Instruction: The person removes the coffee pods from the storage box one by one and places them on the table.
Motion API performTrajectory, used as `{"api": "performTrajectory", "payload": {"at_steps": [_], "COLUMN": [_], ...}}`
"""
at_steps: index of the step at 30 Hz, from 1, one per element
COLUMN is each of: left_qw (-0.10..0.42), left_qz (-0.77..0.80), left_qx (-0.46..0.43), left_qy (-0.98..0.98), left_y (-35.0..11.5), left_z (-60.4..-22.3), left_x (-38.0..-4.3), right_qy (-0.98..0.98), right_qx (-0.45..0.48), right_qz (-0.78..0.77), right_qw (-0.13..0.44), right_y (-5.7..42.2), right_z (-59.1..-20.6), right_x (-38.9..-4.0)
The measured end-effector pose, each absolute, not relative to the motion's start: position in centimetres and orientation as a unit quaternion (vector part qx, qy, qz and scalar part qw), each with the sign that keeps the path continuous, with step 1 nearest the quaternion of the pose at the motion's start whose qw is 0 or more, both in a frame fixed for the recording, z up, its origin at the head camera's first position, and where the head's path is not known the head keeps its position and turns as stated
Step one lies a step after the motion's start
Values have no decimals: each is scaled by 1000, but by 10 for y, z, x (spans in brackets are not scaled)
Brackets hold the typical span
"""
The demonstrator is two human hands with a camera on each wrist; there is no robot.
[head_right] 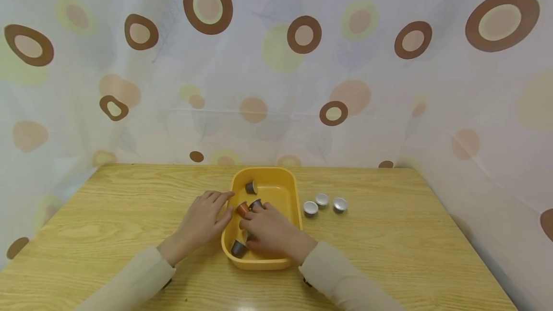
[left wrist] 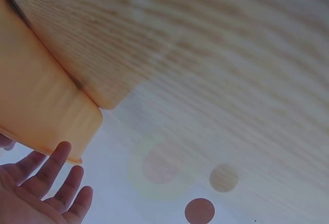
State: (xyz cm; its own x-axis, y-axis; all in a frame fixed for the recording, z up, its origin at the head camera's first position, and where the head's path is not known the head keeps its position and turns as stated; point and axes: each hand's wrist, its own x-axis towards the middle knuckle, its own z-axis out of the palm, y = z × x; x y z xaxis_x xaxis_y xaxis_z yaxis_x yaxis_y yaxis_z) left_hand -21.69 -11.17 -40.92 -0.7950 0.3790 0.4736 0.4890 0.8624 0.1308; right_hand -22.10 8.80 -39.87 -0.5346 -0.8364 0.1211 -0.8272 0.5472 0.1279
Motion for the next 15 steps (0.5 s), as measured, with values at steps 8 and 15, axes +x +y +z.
{"api": "performTrajectory", "payload": {"at_steps": [8, 15], "left_qw": [217, 219], "left_qz": [-122, -121], "left_qx": [-227, -227], "left_qy": [-942, -941], "left_y": [-112, -111], "left_z": [-409, -409], "left_x": [-217, -216], "right_qy": [-868, -864], "right_qx": [485, 490], "right_qz": [-39, -34], "right_qw": [97, 110], "right_y": [86, 85], "right_z": [-400, -403], "right_x": [-221, -221]}}
